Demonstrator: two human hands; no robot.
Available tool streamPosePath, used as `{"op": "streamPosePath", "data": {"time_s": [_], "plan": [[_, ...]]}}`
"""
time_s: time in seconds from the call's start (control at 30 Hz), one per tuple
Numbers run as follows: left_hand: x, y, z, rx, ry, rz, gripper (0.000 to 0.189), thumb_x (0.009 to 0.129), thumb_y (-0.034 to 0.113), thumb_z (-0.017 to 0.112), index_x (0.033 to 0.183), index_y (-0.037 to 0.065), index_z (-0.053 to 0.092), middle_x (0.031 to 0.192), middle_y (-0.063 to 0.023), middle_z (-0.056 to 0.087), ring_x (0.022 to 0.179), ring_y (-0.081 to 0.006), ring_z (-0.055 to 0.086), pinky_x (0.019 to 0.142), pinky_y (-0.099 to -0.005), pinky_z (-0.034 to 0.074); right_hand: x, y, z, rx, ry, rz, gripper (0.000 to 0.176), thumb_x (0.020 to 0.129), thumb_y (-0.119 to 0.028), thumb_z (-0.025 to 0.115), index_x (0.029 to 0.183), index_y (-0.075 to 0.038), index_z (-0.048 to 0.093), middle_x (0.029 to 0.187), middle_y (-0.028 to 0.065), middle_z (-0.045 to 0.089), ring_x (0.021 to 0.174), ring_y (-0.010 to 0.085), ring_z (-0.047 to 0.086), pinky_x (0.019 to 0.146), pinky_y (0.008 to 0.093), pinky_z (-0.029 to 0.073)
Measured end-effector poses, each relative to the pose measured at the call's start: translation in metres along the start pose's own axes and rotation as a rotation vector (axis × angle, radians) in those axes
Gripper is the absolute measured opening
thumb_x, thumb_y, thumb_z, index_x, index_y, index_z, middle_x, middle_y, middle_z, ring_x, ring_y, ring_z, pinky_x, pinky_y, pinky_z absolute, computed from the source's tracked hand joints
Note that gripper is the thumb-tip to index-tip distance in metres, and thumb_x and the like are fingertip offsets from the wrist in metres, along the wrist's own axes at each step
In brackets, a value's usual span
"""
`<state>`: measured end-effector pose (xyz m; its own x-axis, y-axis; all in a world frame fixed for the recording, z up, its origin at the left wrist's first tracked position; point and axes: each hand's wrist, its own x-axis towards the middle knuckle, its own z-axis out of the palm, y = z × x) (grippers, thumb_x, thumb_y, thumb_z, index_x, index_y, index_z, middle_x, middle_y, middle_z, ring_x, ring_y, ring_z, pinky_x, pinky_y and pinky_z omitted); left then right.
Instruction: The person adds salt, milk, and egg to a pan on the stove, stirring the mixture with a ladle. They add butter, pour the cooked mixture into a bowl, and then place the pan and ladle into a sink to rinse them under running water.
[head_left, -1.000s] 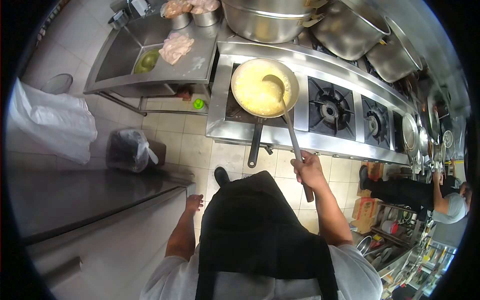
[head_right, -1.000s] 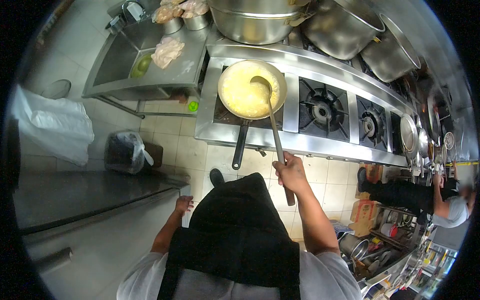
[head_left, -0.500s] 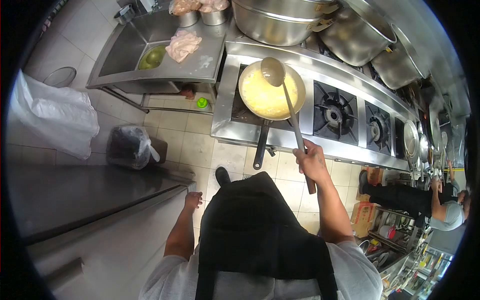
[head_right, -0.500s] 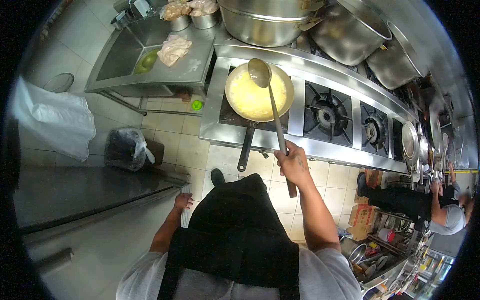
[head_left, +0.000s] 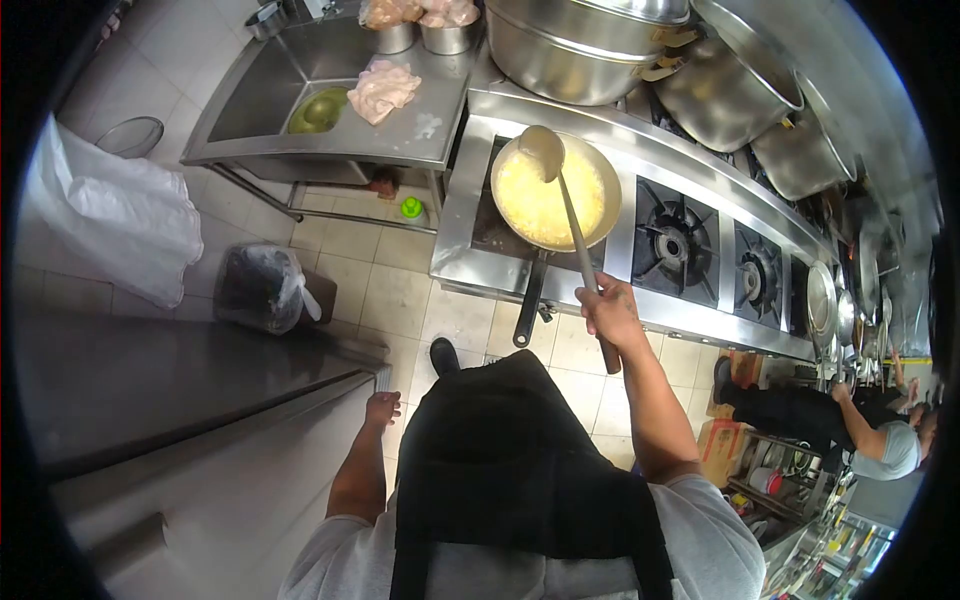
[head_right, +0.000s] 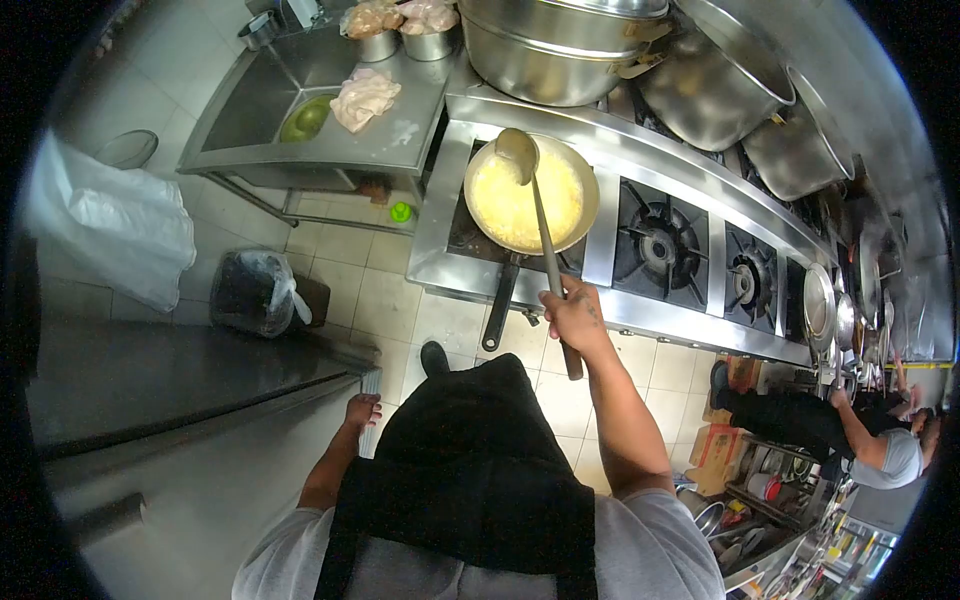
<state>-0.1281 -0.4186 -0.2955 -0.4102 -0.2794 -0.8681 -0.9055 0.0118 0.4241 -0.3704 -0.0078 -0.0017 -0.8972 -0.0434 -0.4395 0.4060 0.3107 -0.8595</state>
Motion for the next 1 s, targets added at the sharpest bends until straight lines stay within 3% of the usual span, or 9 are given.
{"op": "streamPosePath", "data": {"time_s": [0.17,0.27,0.33,0.43,0.7,0.9,1.0], "plan": [[0.002,0.004,0.0,-0.001,-0.013,0.026,0.035,0.084,0.034,0.065,0.102,0.005,0.059,0.082,-0.0062,0.064,0.063,-0.0172,0.061,0.05,-0.0325,0.046,-0.009,-0.007,-0.013,0.177,-0.018,0.067,0.011,0.086,-0.009,0.06,0.088,0.001,0.058,0.057,0.002,0.052,0.037,0.0095,0.044,0.036,0.0247,0.034],[0.004,0.006,0.0,0.009,-0.007,0.015,0.035,0.084,0.034,0.065,0.103,0.005,0.059,0.083,-0.0066,0.064,0.063,-0.0175,0.061,0.05,-0.0323,0.046,-0.02,-0.009,-0.018,0.034,-0.009,0.005,0.016,0.087,-0.009,0.059,0.097,0.003,0.058,0.057,0.0022,0.051,0.038,0.0102,0.045,0.037,0.025,0.036],[0.005,0.004,0.0,-0.001,-0.008,0.011,0.034,0.084,0.034,0.065,0.102,0.005,0.059,0.082,-0.0068,0.064,0.062,-0.0173,0.061,0.049,-0.0322,0.046,-0.035,-0.013,-0.018,-0.165,0.134,-0.062,0.024,0.088,-0.009,0.057,0.107,0.005,0.056,0.057,0.0026,0.05,0.039,0.0109,0.045,0.038,0.0255,0.038],[0.005,0.004,0.001,-0.01,-0.009,0.029,0.034,0.084,0.034,0.065,0.101,0.005,0.059,0.081,-0.0069,0.064,0.06,-0.0172,0.06,0.047,-0.0323,0.045,-0.05,-0.009,-0.028,-0.119,0.134,0.0,0.03,0.088,-0.009,0.056,0.114,0.006,0.054,0.058,0.0028,0.05,0.04,0.0112,0.045,0.039,0.0259,0.039],[0.005,0.01,0.007,0.006,-0.04,0.035,0.032,0.082,0.033,0.065,0.098,0.005,0.06,0.076,-0.0045,0.061,0.057,-0.0151,0.058,0.046,-0.0312,0.043,-0.063,0.005,-0.036,-0.073,0.053,0.105,0.014,0.089,-0.011,0.058,0.092,0.003,0.058,0.058,0.0024,0.051,0.039,0.0084,0.043,0.037,0.0245,0.036],[0.0,0.014,0.007,0.015,-0.042,0.038,0.032,0.083,0.033,0.065,0.099,0.006,0.06,0.076,-0.0031,0.06,0.058,-0.0144,0.057,0.046,-0.0305,0.043,-0.073,0.007,-0.043,0.174,-0.049,0.189,0.011,0.087,-0.008,0.059,0.093,0.001,0.06,0.057,0.0018,0.051,0.036,0.0072,0.04,0.033,0.0226,0.031],[0.003,0.011,0.011,0.01,-0.056,0.034,0.033,0.083,0.034,0.065,0.101,0.006,0.06,0.077,-0.0034,0.061,0.059,-0.0148,0.058,0.048,-0.0309,0.044,-0.078,0.008,-0.052,0.535,-0.111,0.252,0.023,0.09,-0.005,0.052,0.11,0.005,0.056,0.057,0.001,0.047,0.034,0.0052,0.035,0.03,0.0183,0.028]]}}
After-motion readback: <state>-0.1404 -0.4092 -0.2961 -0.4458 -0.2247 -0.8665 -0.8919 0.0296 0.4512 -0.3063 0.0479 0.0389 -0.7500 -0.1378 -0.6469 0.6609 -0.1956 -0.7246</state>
